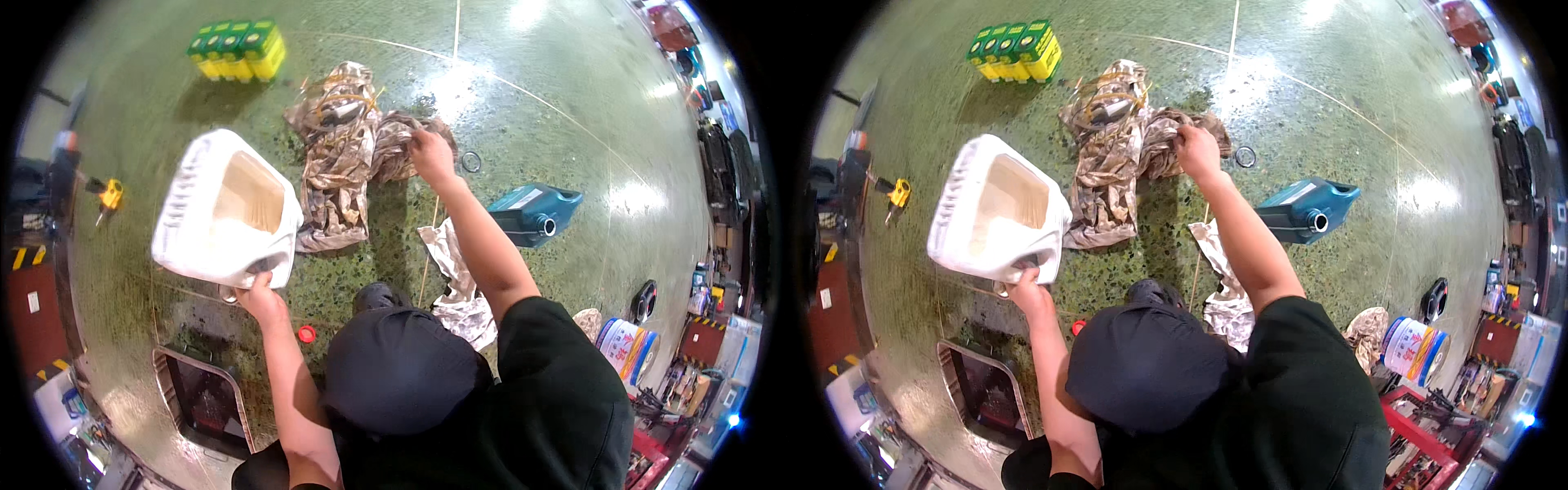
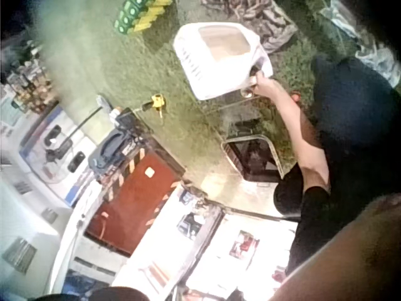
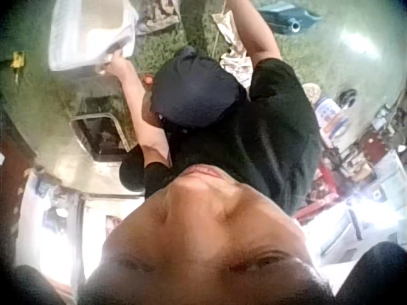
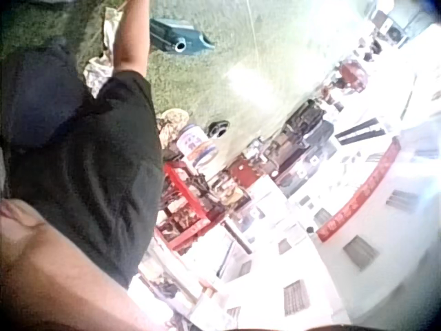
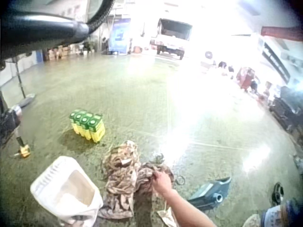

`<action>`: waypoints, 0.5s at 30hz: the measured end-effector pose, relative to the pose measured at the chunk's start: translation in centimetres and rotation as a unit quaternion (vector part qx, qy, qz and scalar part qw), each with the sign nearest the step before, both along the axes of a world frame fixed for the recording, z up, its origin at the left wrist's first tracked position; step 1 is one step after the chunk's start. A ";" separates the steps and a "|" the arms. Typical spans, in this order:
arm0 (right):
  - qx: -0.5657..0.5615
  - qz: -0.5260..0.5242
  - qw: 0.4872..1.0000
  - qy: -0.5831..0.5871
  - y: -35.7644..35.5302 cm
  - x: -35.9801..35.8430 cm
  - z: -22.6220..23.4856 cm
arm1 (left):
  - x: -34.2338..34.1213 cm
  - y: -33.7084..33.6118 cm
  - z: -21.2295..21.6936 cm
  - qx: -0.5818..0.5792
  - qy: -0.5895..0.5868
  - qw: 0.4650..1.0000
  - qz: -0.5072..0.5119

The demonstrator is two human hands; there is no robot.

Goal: The person retrieves a white plastic container from a cluttered shelf and carries it to the center of the garage. They squat down and use a spray can to apply a cleaning agent inside the container, followed by wiping the interior with a cloth. The person then stands up and sprays the exterior of the container before walking back towards the shelf.

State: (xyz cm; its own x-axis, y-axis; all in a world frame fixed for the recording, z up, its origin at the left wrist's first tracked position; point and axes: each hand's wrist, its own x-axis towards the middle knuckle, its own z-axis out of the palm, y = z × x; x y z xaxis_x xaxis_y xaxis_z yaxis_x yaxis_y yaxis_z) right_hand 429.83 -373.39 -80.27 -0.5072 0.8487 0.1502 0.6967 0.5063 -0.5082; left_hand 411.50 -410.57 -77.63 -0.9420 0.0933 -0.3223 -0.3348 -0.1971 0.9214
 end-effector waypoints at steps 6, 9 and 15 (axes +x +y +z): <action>-0.309 -0.065 0.936 0.158 -3.6 4.2 3.6 | -0.9 0.0 1.7 0.048 -0.010 0.998 -0.046; -0.255 0.040 0.943 0.211 -8.0 3.3 6.6 | -0.5 0.6 1.6 -0.004 -0.024 0.999 -0.048; -0.152 0.345 0.924 -0.068 -14.7 -1.4 9.1 | -1.0 1.5 2.5 0.069 -0.050 0.996 -0.023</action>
State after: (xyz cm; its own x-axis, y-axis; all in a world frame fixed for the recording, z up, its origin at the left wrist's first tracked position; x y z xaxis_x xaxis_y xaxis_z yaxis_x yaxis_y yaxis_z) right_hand 428.48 -388.09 -71.16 -0.9395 0.3094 -0.1469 0.3299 0.7019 -0.6313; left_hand 410.49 -409.07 -75.16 -0.8991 0.1863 -0.3962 -0.4361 -0.3010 0.8481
